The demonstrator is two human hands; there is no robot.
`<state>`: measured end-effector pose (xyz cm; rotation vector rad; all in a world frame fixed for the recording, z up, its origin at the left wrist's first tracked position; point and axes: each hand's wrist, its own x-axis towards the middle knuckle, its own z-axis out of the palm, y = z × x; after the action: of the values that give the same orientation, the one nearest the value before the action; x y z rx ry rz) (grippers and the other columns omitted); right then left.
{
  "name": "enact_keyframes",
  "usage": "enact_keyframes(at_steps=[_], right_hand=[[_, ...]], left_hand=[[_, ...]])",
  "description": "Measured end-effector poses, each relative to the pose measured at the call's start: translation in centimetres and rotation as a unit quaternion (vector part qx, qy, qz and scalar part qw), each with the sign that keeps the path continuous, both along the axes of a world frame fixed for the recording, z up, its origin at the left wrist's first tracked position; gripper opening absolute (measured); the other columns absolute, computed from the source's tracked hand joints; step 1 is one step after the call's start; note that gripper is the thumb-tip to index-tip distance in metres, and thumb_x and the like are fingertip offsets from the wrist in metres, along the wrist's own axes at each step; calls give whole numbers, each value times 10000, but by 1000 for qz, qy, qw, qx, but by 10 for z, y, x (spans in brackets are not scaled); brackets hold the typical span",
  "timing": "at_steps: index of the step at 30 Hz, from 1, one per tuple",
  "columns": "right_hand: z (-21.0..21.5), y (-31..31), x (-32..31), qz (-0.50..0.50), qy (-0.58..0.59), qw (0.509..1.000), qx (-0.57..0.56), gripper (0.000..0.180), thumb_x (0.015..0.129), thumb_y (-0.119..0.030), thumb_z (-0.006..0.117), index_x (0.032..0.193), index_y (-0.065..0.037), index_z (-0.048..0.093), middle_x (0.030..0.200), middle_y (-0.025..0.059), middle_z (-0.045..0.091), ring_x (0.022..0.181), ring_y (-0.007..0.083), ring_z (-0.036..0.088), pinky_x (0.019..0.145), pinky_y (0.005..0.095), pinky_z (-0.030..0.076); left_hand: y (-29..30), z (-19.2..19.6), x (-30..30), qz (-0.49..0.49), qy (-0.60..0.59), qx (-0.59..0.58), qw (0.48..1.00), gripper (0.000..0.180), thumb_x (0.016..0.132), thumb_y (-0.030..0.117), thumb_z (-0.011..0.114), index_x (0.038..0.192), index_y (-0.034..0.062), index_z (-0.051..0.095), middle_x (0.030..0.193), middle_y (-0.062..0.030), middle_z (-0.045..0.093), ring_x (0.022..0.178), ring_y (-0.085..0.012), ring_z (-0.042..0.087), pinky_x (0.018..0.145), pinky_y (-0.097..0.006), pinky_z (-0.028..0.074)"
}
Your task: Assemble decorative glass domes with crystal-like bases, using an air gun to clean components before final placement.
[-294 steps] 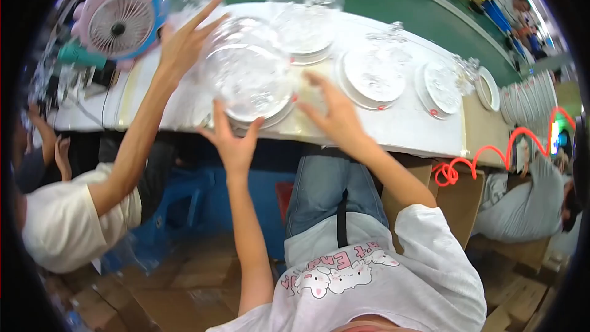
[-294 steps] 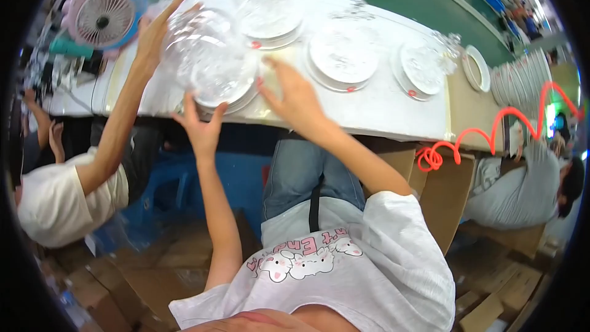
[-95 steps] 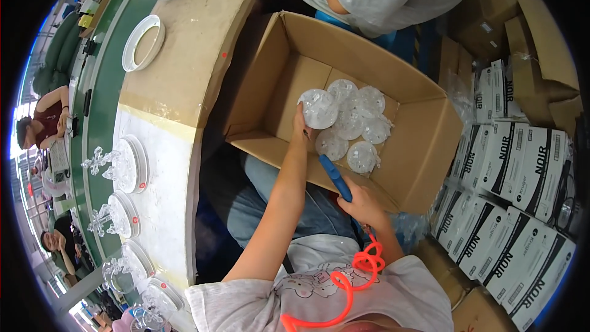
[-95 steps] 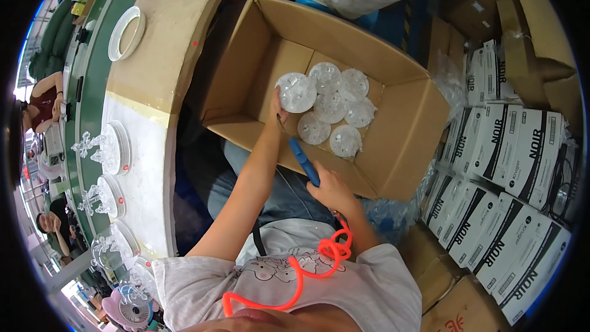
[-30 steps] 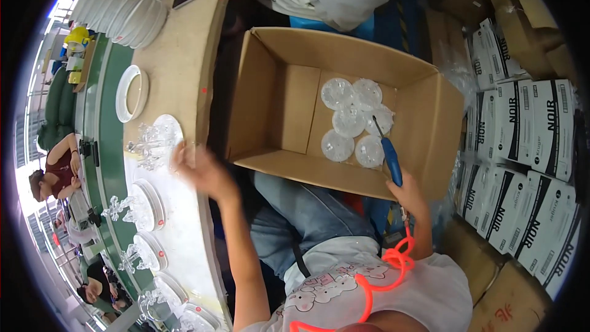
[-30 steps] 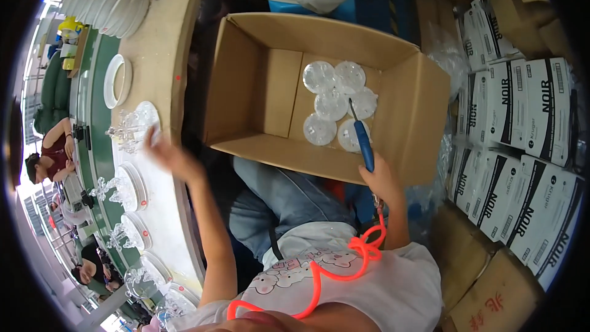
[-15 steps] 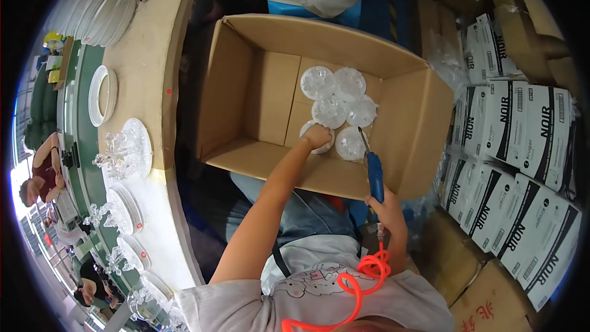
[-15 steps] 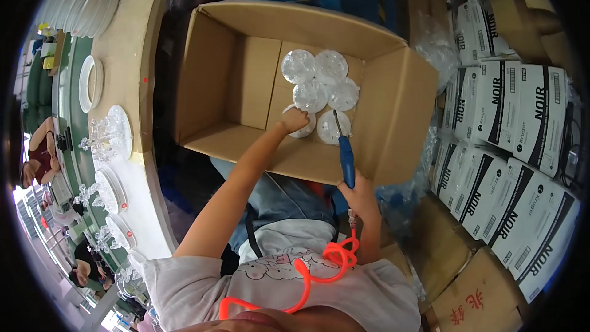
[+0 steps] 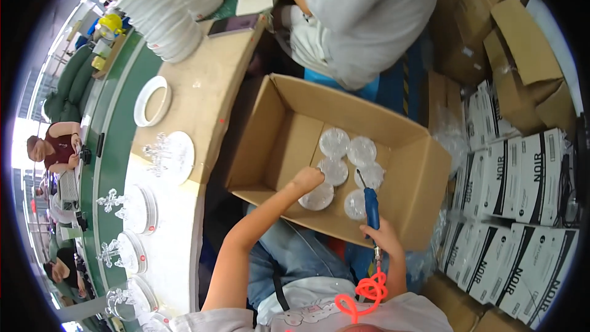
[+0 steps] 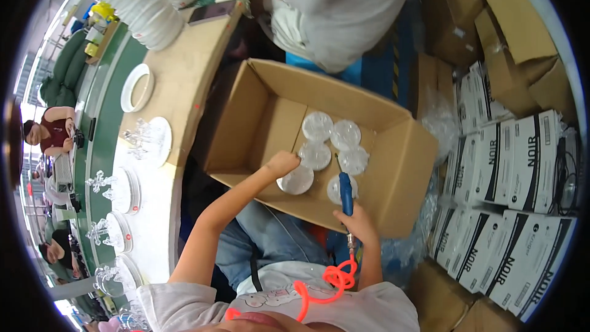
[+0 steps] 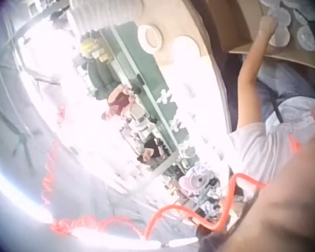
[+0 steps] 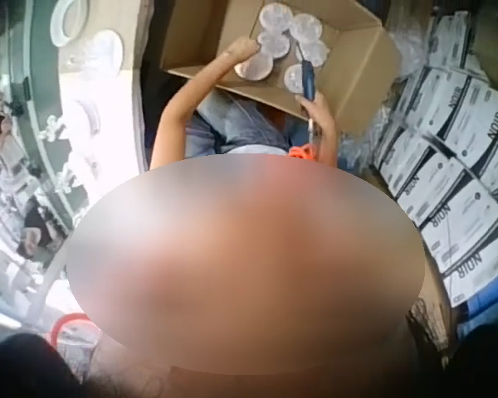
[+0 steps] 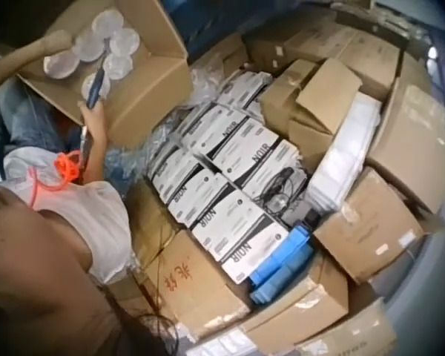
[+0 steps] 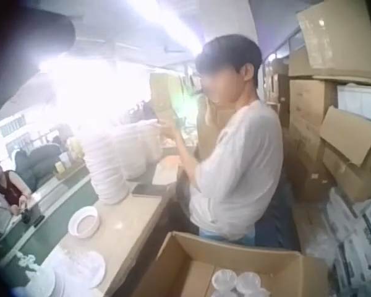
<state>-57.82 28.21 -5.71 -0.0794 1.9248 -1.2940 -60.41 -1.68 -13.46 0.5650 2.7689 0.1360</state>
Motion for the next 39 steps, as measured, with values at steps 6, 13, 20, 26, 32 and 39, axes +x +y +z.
enact_keyframes(at_steps=[6,13,20,26,32,39], right_hand=[[26,-58,-7,-3,10,996,-87,393,778,-324,699,957,-2,561,741,29,566,708,127,562,619,259,444],[29,-86,12,-118,-61,961,-241,399,793,-186,672,1119,6,544,1018,81,616,919,159,595,791,277,471],[33,-83,33,-168,-133,949,-231,421,751,-146,694,1110,24,555,1017,93,617,906,162,589,808,281,456],[37,-79,21,-131,-172,949,-231,469,771,-160,682,1169,17,505,1065,98,595,914,180,598,797,285,484],[56,-81,-6,-49,-59,979,-189,433,776,-241,700,1092,25,568,991,68,624,873,138,587,764,265,462],[33,-50,-5,-61,-29,981,-180,438,784,-267,695,1074,22,538,801,61,605,737,125,579,694,258,458]], left_hand=[[-26,165,42,178,120,114,970,216,727,-2,528,940,8,564,783,-147,570,732,-325,600,614,-393,492],[-18,198,85,198,160,289,923,352,763,35,564,1113,9,533,837,-176,576,743,-320,596,644,-381,478],[-22,141,105,346,29,642,684,873,664,261,798,1368,59,321,1263,-120,479,1201,-223,431,1012,-370,333],[15,78,136,383,-205,807,400,733,759,199,716,1351,57,308,1272,-105,473,1092,-253,541,847,-398,494],[23,66,109,375,-239,822,355,588,815,180,659,1302,37,361,1244,-102,486,1078,-210,536,824,-373,508],[14,74,48,551,-90,707,434,544,773,183,703,1228,22,451,1086,-58,581,972,-164,571,824,-307,461]])
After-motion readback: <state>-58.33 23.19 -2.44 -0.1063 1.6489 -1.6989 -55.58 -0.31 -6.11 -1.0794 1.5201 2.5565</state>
